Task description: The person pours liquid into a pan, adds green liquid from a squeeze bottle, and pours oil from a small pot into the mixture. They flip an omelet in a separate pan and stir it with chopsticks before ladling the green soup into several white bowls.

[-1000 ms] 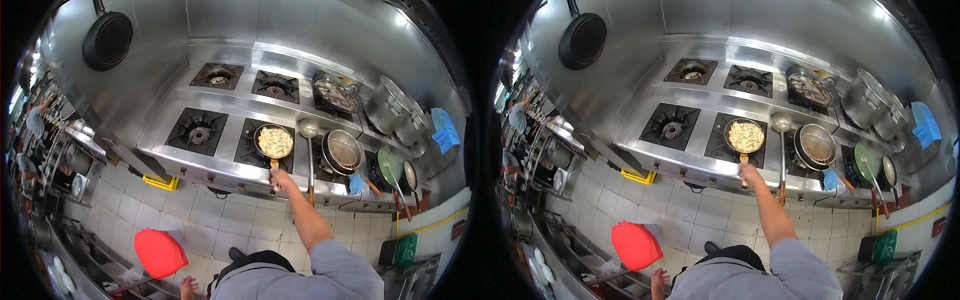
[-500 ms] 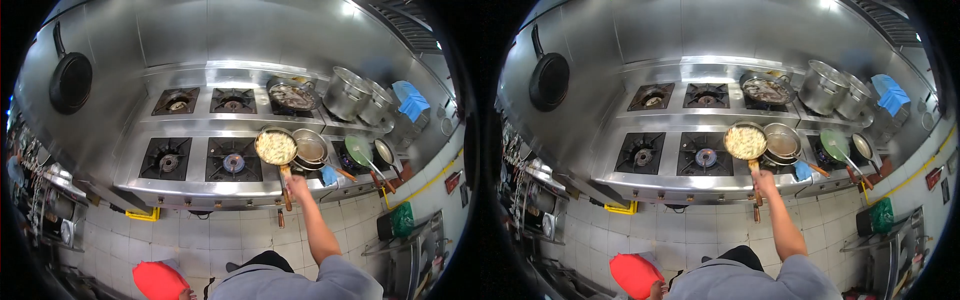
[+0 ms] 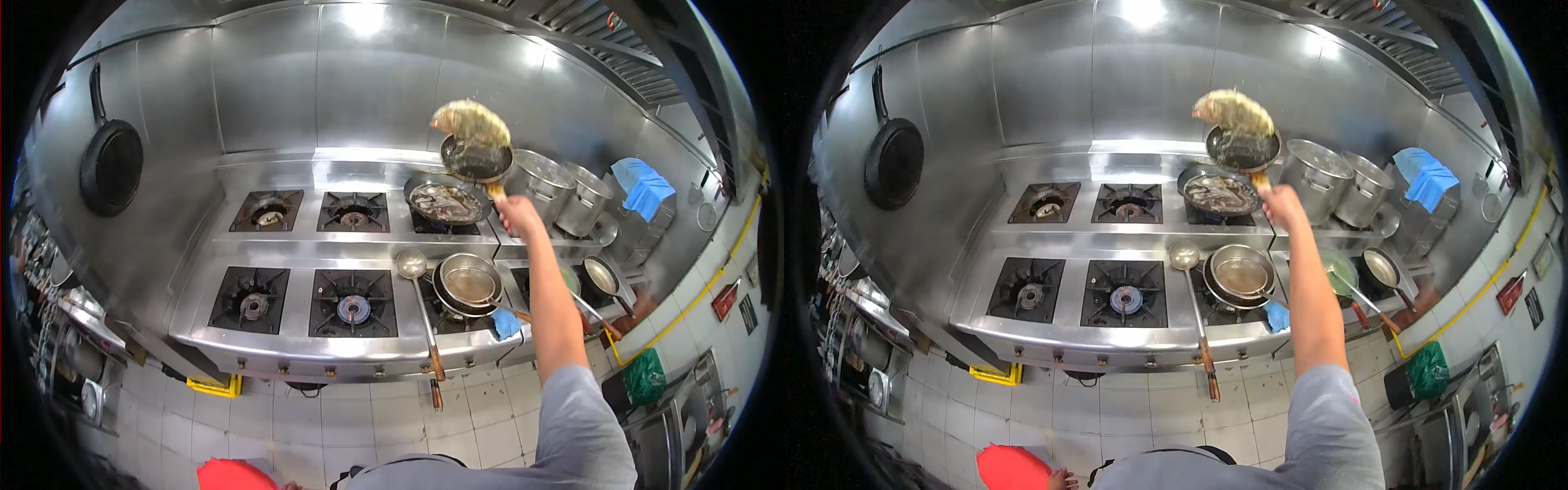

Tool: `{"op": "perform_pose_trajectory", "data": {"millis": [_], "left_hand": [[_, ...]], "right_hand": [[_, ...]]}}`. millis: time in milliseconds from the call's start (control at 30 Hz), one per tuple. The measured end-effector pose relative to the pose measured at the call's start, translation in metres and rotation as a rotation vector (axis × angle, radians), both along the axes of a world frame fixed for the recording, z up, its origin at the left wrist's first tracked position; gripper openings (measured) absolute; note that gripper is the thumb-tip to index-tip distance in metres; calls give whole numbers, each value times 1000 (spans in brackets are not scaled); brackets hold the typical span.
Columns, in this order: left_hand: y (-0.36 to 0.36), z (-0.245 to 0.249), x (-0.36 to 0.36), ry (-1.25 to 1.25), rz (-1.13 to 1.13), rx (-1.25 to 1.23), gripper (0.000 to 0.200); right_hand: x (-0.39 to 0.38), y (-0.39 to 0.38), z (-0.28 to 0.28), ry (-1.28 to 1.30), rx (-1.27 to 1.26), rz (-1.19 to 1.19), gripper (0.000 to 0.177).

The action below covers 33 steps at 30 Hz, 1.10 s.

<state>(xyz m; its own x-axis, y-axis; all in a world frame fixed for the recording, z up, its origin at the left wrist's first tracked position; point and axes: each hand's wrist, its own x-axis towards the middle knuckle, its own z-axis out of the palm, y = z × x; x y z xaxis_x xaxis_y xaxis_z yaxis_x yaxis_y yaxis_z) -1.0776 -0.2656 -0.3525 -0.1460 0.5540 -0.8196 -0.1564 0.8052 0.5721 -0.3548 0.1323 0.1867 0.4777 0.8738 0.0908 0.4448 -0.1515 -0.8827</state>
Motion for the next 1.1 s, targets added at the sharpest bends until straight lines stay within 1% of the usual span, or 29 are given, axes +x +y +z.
{"op": "perform_pose_trajectory", "data": {"millis": [33,100,133,200,233,267,300,333,400,500,533,600,667,733,800,833,867,900,933,967,1000,1033,1100], "left_hand": [[-4,-1,1,6,7,-14,52],[-5,-7,5,41,45,29,34],[-11,-11,4,53,57,2,34],[-30,-11,0,16,51,26,36],[-42,-5,-1,26,75,-1,36],[-48,-1,2,61,103,-21,34],[-53,6,5,95,131,-40,33],[-62,10,6,93,155,-79,35],[-88,14,13,106,184,-123,35],[-115,17,27,97,210,-182,37],[-118,19,34,82,189,-222,37],[-121,21,42,79,113,-264,37],[-116,18,44,72,131,-230,36],[-120,19,48,67,168,-201,36],[-122,23,53,60,349,-93,34],[-128,27,57,62,377,-93,34],[-138,32,63,100,465,-40,34],[-152,38,73,140,559,12,34],[-168,43,86,149,637,33,35],[-185,47,104,152,688,30,35],[-205,51,125,141,795,54,36],[-227,54,148,133,899,75,36],[-262,55,201,139,988,58,36]], "right_hand": [[4,-5,-31,48,-12,79,26],[-26,-35,-76,280,-83,92,23],[-37,-46,-101,352,-123,102,21],[-61,-62,-161,454,-163,74,20],[-73,-70,-189,436,-193,47,23],[-76,-81,-225,398,-178,92,28],[-87,-95,-247,271,-200,63,35],[-94,-115,-258,177,-234,69,35],[-113,-152,-266,190,-293,46,33],[-138,-169,-269,132,-334,104,29],[-139,-157,-288,85,-334,159,24],[-159,-123,-331,186,-311,232,22],[-200,-91,-345,294,-344,218,24],[-230,-61,-363,437,-322,273,25],[-250,-37,-371,425,-322,286,24],[-256,-28,-381,414,-316,277,24],[-257,-20,-390,318,-295,307,22],[-257,-16,-396,314,-301,346,22],[-258,-12,-399,364,-305,335,23],[-260,-8,-403,414,-314,327,23],[-257,-4,-407,463,-335,335,24],[-253,1,-408,438,-360,371,25],[-247,5,-408,461,-373,396,27]]}}
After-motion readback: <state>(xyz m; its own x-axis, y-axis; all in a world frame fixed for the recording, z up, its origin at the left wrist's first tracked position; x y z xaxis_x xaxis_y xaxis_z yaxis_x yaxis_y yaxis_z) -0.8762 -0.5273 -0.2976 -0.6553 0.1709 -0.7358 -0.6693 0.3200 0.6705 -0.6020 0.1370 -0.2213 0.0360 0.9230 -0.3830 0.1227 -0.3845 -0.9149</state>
